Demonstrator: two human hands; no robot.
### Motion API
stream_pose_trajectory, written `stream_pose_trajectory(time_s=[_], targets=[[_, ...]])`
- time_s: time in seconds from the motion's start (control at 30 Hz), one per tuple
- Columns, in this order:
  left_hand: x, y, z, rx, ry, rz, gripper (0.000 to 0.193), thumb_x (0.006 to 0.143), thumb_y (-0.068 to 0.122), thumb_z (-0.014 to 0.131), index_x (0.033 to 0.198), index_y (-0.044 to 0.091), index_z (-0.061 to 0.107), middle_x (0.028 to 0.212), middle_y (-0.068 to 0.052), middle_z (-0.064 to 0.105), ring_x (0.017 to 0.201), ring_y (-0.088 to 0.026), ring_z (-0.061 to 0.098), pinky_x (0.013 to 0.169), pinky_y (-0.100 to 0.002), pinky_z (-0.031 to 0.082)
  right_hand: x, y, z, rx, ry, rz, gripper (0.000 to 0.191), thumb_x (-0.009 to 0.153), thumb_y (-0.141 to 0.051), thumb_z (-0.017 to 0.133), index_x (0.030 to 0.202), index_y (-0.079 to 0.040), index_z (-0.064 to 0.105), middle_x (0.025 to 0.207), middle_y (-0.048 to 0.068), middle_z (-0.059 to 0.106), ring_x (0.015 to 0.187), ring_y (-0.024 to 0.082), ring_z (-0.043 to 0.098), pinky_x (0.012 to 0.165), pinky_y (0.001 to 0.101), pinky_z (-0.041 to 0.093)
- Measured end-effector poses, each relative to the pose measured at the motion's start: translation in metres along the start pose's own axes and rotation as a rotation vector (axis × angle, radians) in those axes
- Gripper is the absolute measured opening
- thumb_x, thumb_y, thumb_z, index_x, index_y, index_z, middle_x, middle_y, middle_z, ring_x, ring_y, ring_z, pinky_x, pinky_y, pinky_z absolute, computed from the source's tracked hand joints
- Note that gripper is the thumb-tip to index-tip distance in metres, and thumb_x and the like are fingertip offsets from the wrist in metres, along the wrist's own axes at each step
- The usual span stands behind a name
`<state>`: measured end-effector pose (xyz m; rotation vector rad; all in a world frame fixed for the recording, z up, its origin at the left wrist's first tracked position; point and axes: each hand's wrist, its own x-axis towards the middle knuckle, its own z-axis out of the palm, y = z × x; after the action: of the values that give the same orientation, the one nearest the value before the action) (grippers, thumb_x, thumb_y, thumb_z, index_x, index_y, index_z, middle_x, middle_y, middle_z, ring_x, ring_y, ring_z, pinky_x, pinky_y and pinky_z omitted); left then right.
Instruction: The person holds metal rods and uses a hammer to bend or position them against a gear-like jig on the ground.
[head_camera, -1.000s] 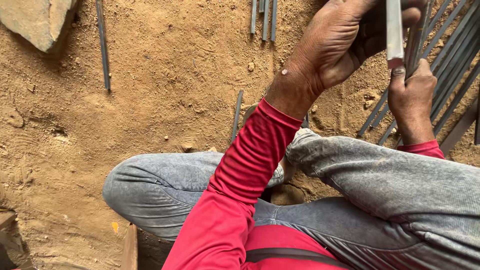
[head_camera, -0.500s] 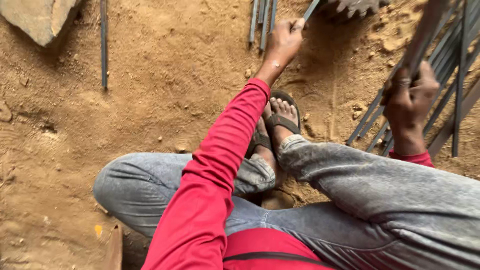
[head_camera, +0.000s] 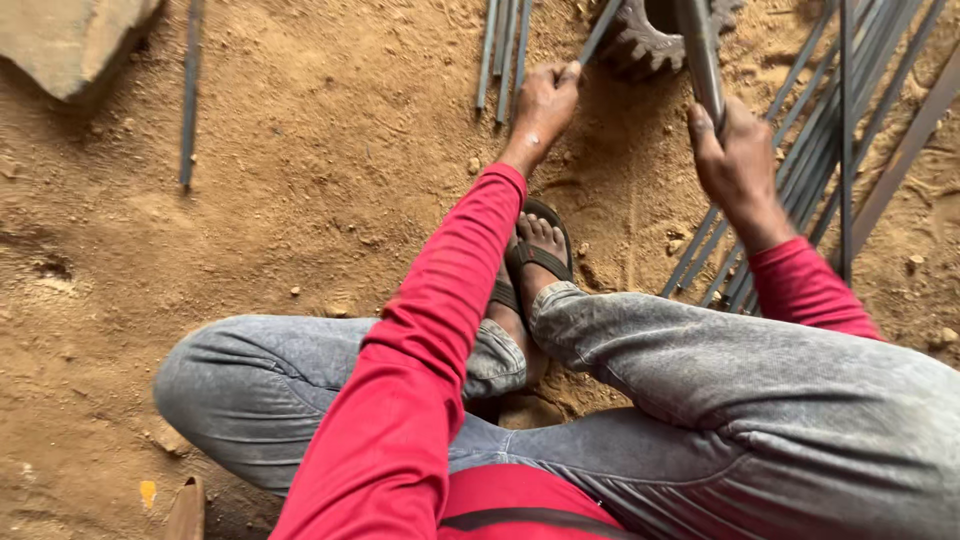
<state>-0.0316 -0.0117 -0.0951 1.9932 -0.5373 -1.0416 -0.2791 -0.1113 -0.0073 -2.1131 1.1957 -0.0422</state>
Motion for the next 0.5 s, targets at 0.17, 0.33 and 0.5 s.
stream_pose_trajectory(time_s=[0.17,0.33,0.5], targets=[[0.001,0.006,-0.013,-0.228,-0.087,-0.047,0.031,0.106,0.032,0.057,0.102,0.009,0.078,0.06,0.005,0.055,0.046,-0.005,0.043,0.039,-0.026,0.033,-0.06,-0.01,0.019,0.061,0.315,-0.129,0.022,0.119,-0.025,0.061,0.11,-0.005,0.062,0.077,0.007,0.061,0.066,0.016,0.058,0.057,0.0346,0.045],[-0.022,0.037,-0.022,-0.392,-0.408,-0.258,0.037,0.109,0.034,0.045,0.12,0.007,0.067,0.067,0.0,0.06,0.046,-0.008,0.05,0.038,-0.025,0.043,-0.087,0.007,0.024,0.073,0.214,0.128,0.026,0.115,-0.027,0.059,0.106,-0.002,0.057,0.073,0.01,0.062,0.062,0.021,0.062,0.052,0.0394,0.047],[-0.049,0.084,-0.019,-0.915,-0.48,-0.283,0.035,0.108,0.023,0.045,0.127,-0.003,0.057,0.074,-0.012,0.067,0.053,-0.016,0.059,0.046,-0.029,0.052,-0.082,0.015,0.022,0.037,0.177,0.194,0.026,0.113,-0.025,0.059,0.101,-0.002,0.055,0.069,0.014,0.062,0.059,0.026,0.063,0.051,0.0442,0.047]])
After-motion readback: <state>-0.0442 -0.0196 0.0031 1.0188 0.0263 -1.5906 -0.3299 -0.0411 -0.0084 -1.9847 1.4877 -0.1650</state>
